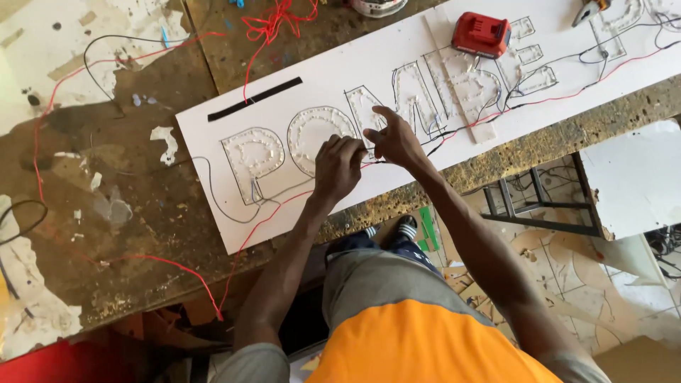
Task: Connecting electrical wires to components on a sign board to assemble a lighted sign
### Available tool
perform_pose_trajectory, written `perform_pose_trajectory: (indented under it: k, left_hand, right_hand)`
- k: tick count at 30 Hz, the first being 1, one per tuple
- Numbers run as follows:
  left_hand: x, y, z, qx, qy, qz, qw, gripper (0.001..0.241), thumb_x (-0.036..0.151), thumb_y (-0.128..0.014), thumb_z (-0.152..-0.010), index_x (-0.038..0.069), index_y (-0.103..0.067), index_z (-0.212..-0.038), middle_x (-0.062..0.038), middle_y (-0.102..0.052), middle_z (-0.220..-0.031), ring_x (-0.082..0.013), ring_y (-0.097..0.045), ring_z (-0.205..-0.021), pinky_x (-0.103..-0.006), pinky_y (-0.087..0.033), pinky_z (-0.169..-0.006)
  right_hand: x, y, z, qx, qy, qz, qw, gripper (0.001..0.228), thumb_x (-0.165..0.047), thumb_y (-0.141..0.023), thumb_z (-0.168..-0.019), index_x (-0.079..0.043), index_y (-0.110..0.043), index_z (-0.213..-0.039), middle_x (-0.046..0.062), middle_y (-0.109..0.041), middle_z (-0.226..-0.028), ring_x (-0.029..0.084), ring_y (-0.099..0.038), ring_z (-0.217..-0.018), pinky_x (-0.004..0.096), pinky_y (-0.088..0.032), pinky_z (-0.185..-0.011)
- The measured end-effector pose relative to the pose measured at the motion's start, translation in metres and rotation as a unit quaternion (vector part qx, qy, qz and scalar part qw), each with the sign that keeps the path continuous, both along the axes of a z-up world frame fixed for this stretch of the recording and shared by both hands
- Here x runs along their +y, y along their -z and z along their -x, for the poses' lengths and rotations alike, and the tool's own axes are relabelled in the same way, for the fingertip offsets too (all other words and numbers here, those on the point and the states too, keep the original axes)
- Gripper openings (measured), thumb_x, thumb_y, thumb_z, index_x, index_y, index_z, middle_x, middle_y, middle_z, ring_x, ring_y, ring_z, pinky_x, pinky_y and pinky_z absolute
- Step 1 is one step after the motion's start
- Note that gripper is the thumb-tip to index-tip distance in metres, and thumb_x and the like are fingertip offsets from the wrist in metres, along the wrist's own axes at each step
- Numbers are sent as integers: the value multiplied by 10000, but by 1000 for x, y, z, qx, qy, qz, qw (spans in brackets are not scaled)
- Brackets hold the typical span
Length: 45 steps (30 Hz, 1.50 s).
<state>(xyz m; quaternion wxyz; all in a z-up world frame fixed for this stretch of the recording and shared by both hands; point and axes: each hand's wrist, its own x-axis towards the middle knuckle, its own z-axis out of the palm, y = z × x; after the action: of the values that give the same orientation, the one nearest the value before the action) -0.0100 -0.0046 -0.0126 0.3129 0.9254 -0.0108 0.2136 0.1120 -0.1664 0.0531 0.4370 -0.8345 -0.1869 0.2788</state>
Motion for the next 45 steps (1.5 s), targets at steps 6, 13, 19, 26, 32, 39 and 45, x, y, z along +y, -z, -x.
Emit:
perform_pose_trajectory:
  k: [6, 13, 19, 26, 32, 39, 45]
  left_hand:
    - [18, -76, 4, 241, 143, 453, 846, 81, 152, -801, -1063, 94, -833, -1110, -29, -739, -979, -184, -618, -1051, -374, -541, -988]
    - [41, -56, -4, 273, 179, 538, 777, 181, 152, -702, -1032, 152, -857, -1126, 22, -696, -1038, -165, -631, -1098, -353, -480, -1065]
    - [35, -67, -1, 237, 164, 514, 808, 161, 139, -706, -1075, 101, -842, -1152, -34, -672, -1047, -207, -639, -1106, -390, -485, -1096]
    - [13, -36, 4, 153, 118, 351, 916, 56, 89, -755, -1091, 76, -782, -1139, -62, -686, -918, -220, -709, -908, -401, -584, -898]
    - [-12, -43, 15, -18, 18, 162, 987, 243, 152, -790, -1066, 93, -727, -1293, -68, -710, -877, -271, -768, -865, -408, -627, -840]
    - [-14, -22, 4, -122, 36, 53, 990, 107, 124, -713, -1118, 152, -792, -1185, -47, -669, -849, -282, -730, -823, -395, -612, -770]
    - [6, -30, 10, 175, 89, 321, 926, 124, 197, -808, -1061, 86, -806, -1116, -162, -743, -979, -369, -730, -1061, -484, -580, -1015]
  right_hand:
    - [-29, -28, -1, -50, -180, -158, 970, 421, -154, -813, -1033, -70, -728, -1437, 183, -791, -854, 271, -675, -769, 430, -550, -806]
    - [-25, -34, 17, -249, -235, -129, 931, 360, 37, -783, -979, 14, -693, -1327, 262, -763, -1155, 475, -778, -923, 541, -655, -741]
    - [-19, -8, 22, -458, -224, -150, 847, 172, -67, -822, -1007, -175, -843, -1139, 75, -741, -1279, 287, -805, -951, 425, -663, -695]
    - [-10, -14, 5, -176, -97, -160, 967, 131, -82, -780, -1025, -115, -852, -1130, 125, -801, -791, 310, -781, -639, 417, -618, -591]
    - [-1, -39, 10, 38, -6, -133, 990, 140, -111, -737, -1043, -26, -840, -1085, 127, -739, -656, 165, -700, -467, 287, -566, -464]
    - [-5, -4, 11, 103, 56, -132, 984, 184, -161, -753, -1009, -20, -837, -1093, 129, -664, -564, 136, -584, -361, 269, -440, -375]
    - [-25, -43, 15, 68, -45, -210, 974, 555, -178, -725, -1111, 39, -560, -1594, 183, -765, -726, 186, -687, -512, 288, -536, -537]
